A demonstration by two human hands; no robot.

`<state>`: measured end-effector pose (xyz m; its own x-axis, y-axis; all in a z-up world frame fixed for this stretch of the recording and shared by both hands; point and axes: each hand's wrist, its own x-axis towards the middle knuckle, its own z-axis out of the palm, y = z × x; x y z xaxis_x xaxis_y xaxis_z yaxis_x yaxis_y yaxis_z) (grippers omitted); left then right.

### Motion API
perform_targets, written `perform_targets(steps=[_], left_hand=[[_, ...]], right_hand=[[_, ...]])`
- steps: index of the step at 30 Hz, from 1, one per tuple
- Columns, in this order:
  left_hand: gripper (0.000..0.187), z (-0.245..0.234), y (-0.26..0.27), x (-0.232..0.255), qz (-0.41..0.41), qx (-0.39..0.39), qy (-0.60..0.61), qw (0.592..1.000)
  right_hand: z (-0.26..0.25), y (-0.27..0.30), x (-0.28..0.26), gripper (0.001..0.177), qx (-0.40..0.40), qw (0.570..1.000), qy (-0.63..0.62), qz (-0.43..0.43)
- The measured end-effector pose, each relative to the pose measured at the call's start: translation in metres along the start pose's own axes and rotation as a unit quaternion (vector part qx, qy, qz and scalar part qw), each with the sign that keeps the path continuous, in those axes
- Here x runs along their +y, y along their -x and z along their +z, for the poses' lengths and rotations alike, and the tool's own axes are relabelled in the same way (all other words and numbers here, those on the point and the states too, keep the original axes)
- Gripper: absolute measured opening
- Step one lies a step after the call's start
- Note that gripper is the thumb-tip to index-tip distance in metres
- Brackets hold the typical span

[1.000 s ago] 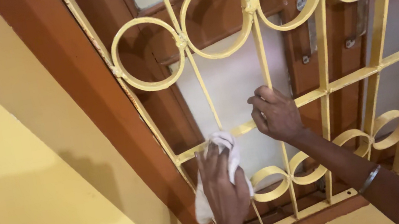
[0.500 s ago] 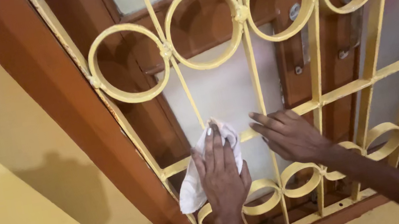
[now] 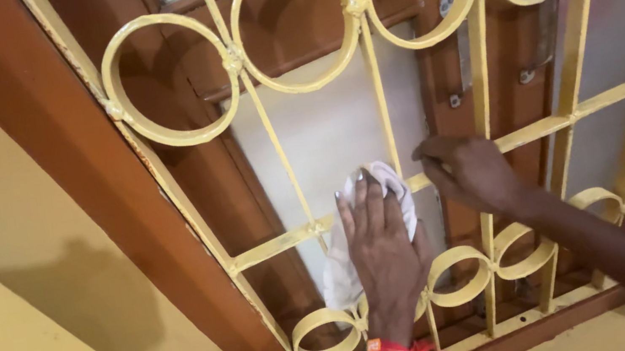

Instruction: The person wipes a yellow metal security grille with a white cloth. They systematically clean the circular and linear bars of the grille, moving from the upper sections downwards.

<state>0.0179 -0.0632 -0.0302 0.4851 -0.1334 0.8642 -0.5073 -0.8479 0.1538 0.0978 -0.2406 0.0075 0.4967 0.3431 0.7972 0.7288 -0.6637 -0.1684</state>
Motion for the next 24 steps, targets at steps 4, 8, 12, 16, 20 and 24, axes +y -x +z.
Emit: perform_targets(steps=[4, 8, 12, 16, 20, 24], left_hand=[[0.048, 0.006, 0.013, -0.008, -0.001, 0.004, 0.005, 1.0], [0.044, 0.005, 0.043, -0.002, 0.012, 0.002, 0.016, 1.0], [0.05, -0.022, 0.04, -0.012, -0.04, 0.156, -0.118, 0.98], [0.042, -0.07, -0.009, -0.031, -0.057, 0.168, -0.141, 0.974], [0.048, -0.094, -0.074, -0.029, -0.002, 0.163, -0.189, 0.968], [0.057, -0.089, -0.115, -0.036, 0.031, 0.176, -0.165, 0.97]], right_hand=[[0.011, 0.007, -0.007, 0.02, -0.004, 0.998, 0.038, 0.046], [0.011, 0.01, -0.004, 0.022, 0.024, 0.999, 0.037, 0.019], [0.014, 0.009, -0.012, 0.026, 0.063, 0.998, 0.005, 0.028], [0.006, -0.001, -0.035, 0.05, 0.083, 0.986, -0.077, 0.125], [0.001, -0.031, -0.046, 0.07, 0.169, 0.983, 0.027, -0.064], [0.009, -0.053, -0.041, 0.081, 0.168, 0.98, 0.068, -0.078]])
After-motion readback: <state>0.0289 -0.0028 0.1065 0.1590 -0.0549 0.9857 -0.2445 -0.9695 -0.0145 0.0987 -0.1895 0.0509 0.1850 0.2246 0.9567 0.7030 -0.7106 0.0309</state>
